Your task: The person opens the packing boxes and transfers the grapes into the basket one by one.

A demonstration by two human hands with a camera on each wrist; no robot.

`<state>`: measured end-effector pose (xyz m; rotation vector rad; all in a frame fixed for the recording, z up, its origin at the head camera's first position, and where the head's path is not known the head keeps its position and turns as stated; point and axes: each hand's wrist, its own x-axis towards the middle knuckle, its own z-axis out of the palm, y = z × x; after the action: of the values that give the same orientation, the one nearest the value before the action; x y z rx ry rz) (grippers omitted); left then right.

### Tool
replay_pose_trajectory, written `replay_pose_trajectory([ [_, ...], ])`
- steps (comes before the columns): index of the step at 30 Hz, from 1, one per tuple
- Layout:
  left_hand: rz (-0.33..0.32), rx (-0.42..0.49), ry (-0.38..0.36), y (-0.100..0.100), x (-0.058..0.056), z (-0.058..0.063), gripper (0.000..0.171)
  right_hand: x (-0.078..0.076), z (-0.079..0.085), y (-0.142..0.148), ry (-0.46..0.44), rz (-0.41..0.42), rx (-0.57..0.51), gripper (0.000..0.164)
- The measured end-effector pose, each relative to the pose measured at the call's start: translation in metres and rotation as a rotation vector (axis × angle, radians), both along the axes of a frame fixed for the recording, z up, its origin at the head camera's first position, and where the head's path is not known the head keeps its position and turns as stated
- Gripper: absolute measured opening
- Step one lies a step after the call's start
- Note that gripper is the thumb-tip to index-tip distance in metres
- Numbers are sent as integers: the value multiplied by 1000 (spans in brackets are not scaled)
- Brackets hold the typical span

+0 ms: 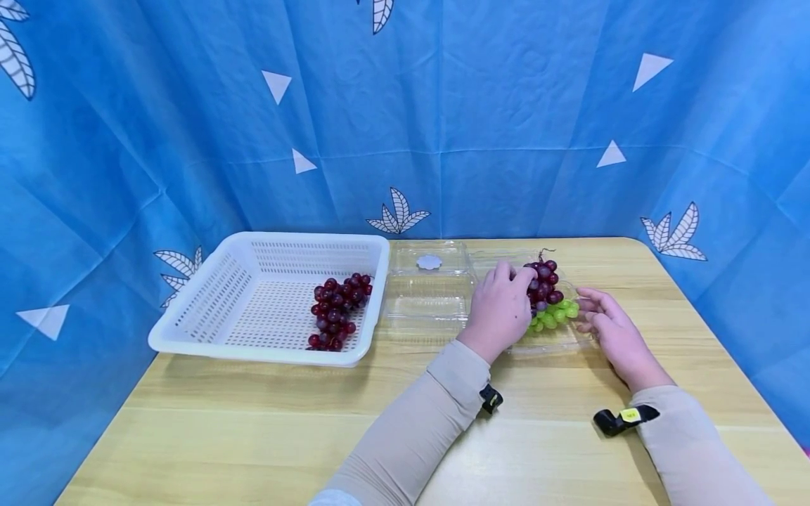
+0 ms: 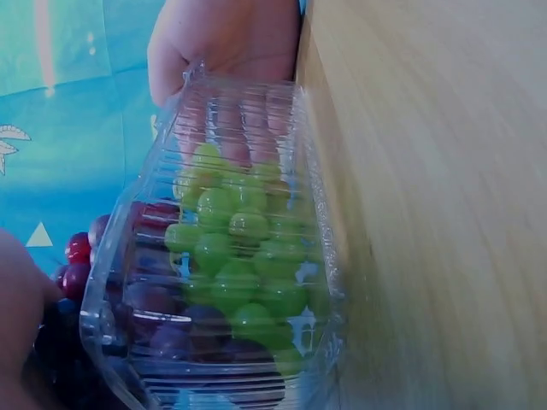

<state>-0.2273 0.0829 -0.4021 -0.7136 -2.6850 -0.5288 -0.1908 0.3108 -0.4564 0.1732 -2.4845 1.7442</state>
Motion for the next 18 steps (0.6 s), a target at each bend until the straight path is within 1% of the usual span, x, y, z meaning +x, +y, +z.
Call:
replay_pose_trajectory([
  [2,2,-10,-34,1,1,0,36,0,0,0,3,1,-3,51],
  [6,7,-35,-75,2,3,0,55,0,0,0,8,9,0,51],
  [10,11,-82,-73,4,4,-1,69,-1,-1,0,10,15,1,51],
  [15,1,-117,-53,7,4,-4,94,-1,0,0,7,11,-3,51],
  [18,-2,-129,-61,7,4,-5,98,-1,-1,0,6,10,-1,51],
])
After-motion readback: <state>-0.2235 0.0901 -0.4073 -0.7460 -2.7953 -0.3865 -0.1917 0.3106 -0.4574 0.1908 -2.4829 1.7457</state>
